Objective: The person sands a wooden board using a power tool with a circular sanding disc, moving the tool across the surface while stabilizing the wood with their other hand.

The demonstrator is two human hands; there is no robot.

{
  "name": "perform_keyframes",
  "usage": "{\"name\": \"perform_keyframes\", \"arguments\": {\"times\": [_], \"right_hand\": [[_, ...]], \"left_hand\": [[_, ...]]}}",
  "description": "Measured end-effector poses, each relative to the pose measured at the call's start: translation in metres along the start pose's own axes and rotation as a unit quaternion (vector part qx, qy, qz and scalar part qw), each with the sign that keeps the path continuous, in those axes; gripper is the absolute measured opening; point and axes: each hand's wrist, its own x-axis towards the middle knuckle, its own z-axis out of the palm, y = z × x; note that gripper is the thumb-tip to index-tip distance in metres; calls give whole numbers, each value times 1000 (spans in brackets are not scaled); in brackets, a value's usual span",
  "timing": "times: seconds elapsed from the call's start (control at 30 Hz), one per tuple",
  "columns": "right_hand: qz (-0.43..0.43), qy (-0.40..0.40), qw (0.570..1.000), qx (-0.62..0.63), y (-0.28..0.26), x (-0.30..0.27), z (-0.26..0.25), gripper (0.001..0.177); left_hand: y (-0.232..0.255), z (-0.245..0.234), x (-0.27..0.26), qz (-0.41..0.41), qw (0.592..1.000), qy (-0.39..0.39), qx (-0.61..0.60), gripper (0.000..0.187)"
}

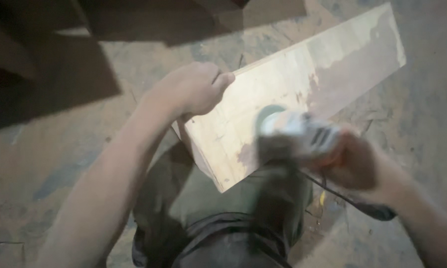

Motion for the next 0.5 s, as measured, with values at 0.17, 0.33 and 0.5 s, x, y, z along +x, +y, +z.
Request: {"name": "perform_keyframes", "arguments": {"times": [0.17,0.33,0.5], "right_hand": [[-11,-143,989,-22,-8,38,10,23],[-114,28,964,-237,0,34,-28,38],[261,77,958,-89,35,15,-51,30]], "left_hand": [[1,-2,6,-11,1000,-23,-5,54],[1,-2,1,-33,999,-30,-12,51],[6,-4,1,-29,999,-26,-4,49]]}}
